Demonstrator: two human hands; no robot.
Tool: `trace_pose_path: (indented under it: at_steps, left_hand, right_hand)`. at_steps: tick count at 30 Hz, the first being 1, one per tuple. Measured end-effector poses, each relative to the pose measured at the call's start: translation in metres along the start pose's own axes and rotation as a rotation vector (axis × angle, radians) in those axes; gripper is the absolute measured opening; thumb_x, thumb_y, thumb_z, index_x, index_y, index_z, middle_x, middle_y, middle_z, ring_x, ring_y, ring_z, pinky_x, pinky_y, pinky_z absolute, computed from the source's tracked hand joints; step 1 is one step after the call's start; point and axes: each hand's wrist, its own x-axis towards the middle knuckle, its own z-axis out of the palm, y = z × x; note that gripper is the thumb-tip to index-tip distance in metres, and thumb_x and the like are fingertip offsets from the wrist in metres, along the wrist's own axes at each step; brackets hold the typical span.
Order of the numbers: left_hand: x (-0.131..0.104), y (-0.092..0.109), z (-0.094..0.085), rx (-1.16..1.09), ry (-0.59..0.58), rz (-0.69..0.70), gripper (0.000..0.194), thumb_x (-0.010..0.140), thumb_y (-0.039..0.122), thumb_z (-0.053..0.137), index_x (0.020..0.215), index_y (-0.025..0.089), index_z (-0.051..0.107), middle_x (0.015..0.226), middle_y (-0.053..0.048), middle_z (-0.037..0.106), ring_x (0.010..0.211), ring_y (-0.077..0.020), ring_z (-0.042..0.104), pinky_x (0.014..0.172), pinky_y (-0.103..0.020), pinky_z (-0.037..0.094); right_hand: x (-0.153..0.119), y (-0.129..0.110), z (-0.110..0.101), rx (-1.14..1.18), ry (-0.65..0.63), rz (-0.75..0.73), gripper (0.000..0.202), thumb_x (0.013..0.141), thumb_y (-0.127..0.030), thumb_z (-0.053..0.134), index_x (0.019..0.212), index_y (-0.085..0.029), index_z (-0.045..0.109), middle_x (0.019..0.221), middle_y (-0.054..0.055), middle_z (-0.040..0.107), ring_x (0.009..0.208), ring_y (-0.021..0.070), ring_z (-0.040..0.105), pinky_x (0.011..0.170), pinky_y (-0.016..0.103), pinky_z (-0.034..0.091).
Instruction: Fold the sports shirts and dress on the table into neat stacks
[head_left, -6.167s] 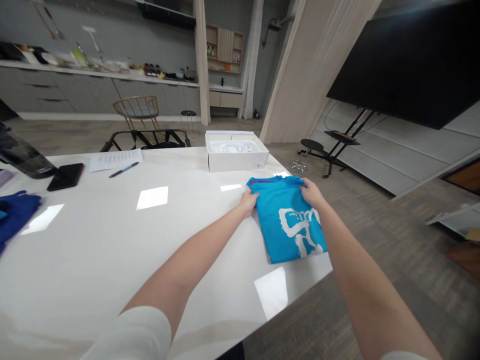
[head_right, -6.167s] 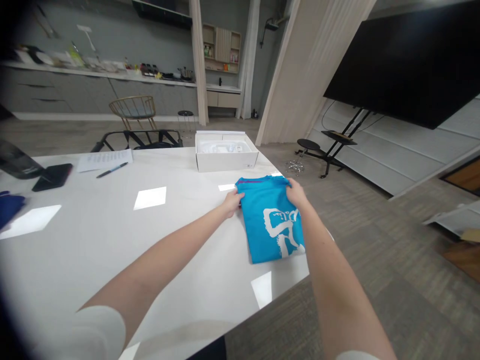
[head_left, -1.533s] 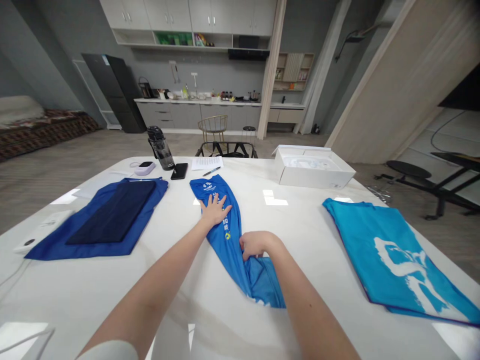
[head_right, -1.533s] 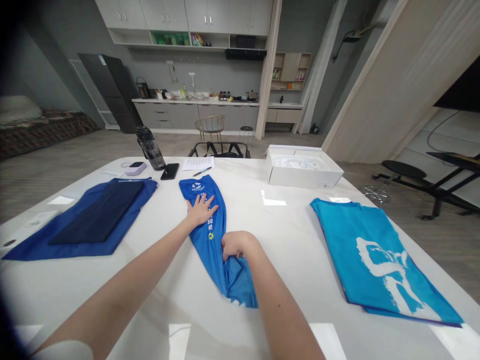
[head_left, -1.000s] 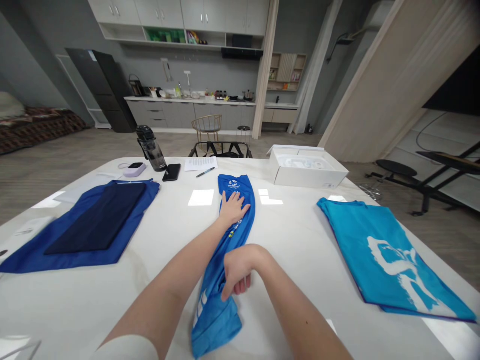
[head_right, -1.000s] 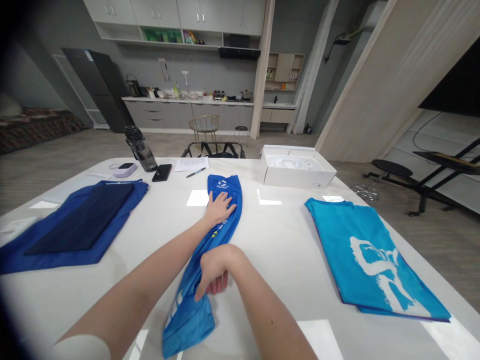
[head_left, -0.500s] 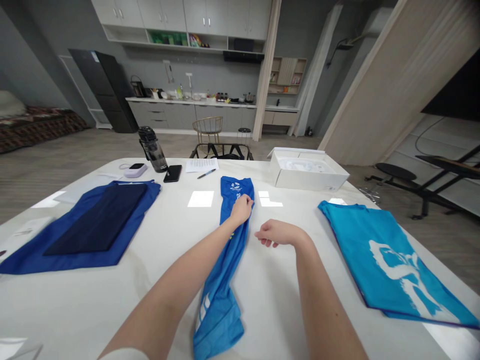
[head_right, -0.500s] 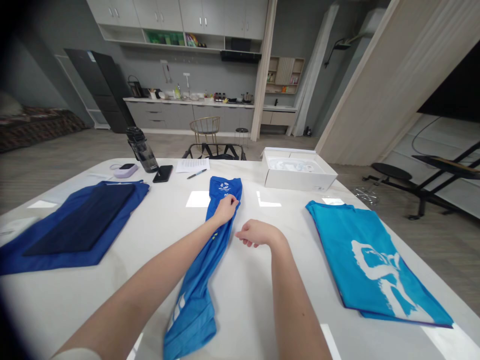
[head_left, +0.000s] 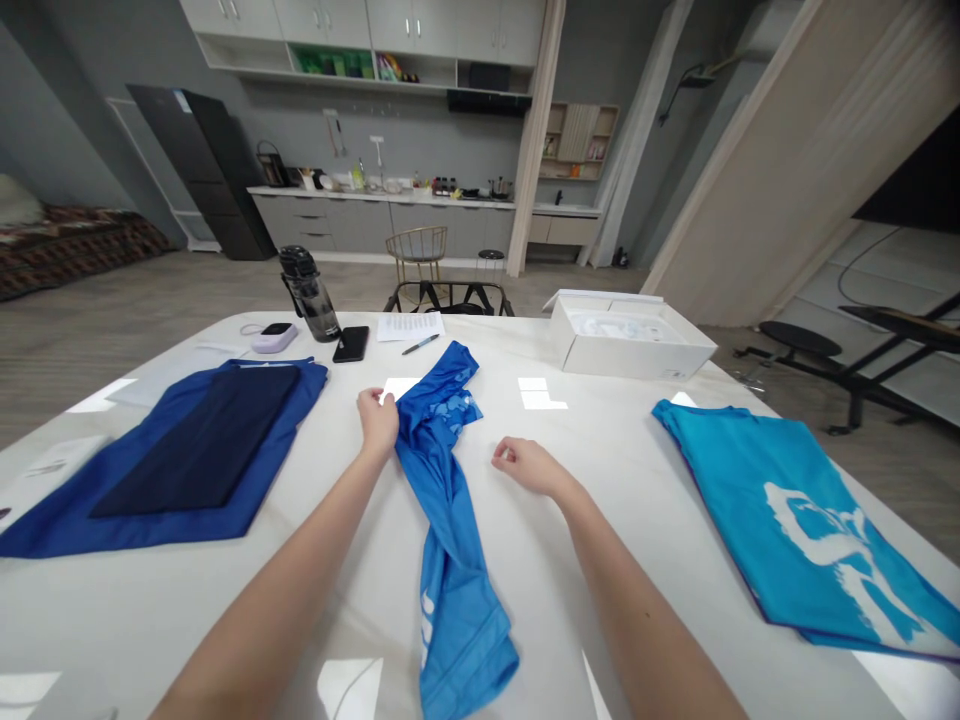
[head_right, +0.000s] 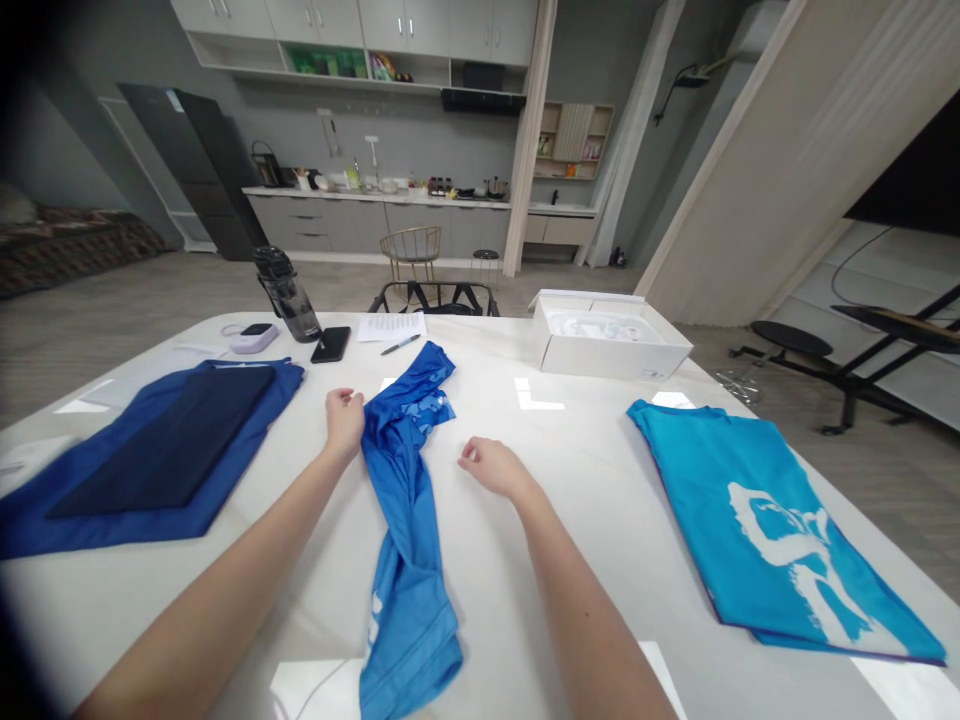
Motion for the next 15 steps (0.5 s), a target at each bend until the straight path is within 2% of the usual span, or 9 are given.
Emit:
trace_pose_path:
  at_steps: [1,2,4,6,9,11,12,15]
  left_hand:
    - [-0.001,0.000,0.000,0.129,-0.035,0.165,0.028,0.086,0.017,0.057,0.113,0.019,0.059,0.124,-0.011,0.061,0.125,-0.0252,0.054,0.113,-0.043,0.040]
    - [-0.002,0.001,0.002,0.280,-0.126,0.327,0.030,0.087,0.020,0.057,0.117,0.021,0.059,0.127,-0.009,0.060,0.127,-0.0245,0.053,0.114,-0.041,0.038]
    - [-0.004,0.003,0.013,0.589,-0.409,0.567,0.032,0.090,0.029,0.056,0.121,0.022,0.061,0.128,-0.010,0.062,0.125,-0.0254,0.055,0.113,-0.040,0.039]
    - [-0.005,0.005,0.026,0.813,-0.707,0.619,0.040,0.088,0.039,0.061,0.124,0.022,0.063,0.130,-0.011,0.062,0.124,-0.0276,0.057,0.111,-0.040,0.040]
    - [-0.006,0.008,0.037,1.028,-0.979,0.570,0.064,0.080,0.052,0.069,0.137,0.025,0.058,0.147,-0.011,0.053,0.138,-0.0325,0.046,0.116,-0.048,0.032]
    - [-0.007,0.010,0.037,1.100,-1.062,0.575,0.071,0.077,0.052,0.071,0.143,0.031,0.053,0.154,-0.008,0.048,0.143,-0.0329,0.039,0.118,-0.053,0.026]
    - [-0.008,0.011,0.036,1.126,-1.064,0.599,0.071,0.078,0.049,0.071,0.144,0.032,0.052,0.152,-0.007,0.050,0.142,-0.0324,0.041,0.118,-0.052,0.027]
    - [-0.013,0.013,0.036,1.194,-0.921,0.704,0.055,0.082,0.042,0.069,0.135,0.029,0.060,0.135,-0.010,0.062,0.128,-0.0314,0.055,0.110,-0.046,0.037]
  right_hand:
    - [0.002,-0.002,0.006,0.001,0.012,-0.010,0.020,0.092,-0.036,0.061,0.102,-0.020,0.071,0.090,0.004,0.072,0.080,0.0164,0.065,0.068,0.024,0.041]
    - [0.005,-0.004,0.012,0.008,0.028,-0.020,0.022,0.093,-0.037,0.061,0.104,-0.021,0.070,0.089,0.003,0.071,0.079,0.0163,0.064,0.067,0.024,0.041]
    - [0.014,-0.009,0.020,0.031,0.071,-0.033,0.025,0.093,-0.037,0.060,0.110,-0.021,0.068,0.088,0.003,0.070,0.079,0.0165,0.063,0.069,0.024,0.041]
    - [0.026,-0.012,0.026,0.046,0.141,-0.028,0.027,0.093,-0.032,0.060,0.116,-0.020,0.066,0.092,0.003,0.069,0.083,0.0165,0.063,0.075,0.025,0.043]
    - [0.048,-0.017,0.029,0.037,0.249,0.016,0.032,0.092,-0.023,0.061,0.123,-0.018,0.062,0.102,0.005,0.067,0.092,0.0162,0.063,0.085,0.025,0.043]
    - [0.059,-0.020,0.029,0.021,0.274,0.067,0.036,0.090,-0.021,0.061,0.126,-0.019,0.060,0.105,0.005,0.067,0.095,0.0167,0.063,0.086,0.025,0.043]
    - [0.063,-0.022,0.029,0.014,0.278,0.094,0.037,0.090,-0.022,0.061,0.127,-0.020,0.059,0.105,0.004,0.067,0.096,0.0173,0.063,0.085,0.026,0.043]
    - [0.068,-0.027,0.028,-0.015,0.279,0.161,0.037,0.092,-0.027,0.061,0.129,-0.023,0.059,0.105,0.003,0.069,0.099,0.0197,0.064,0.080,0.027,0.042]
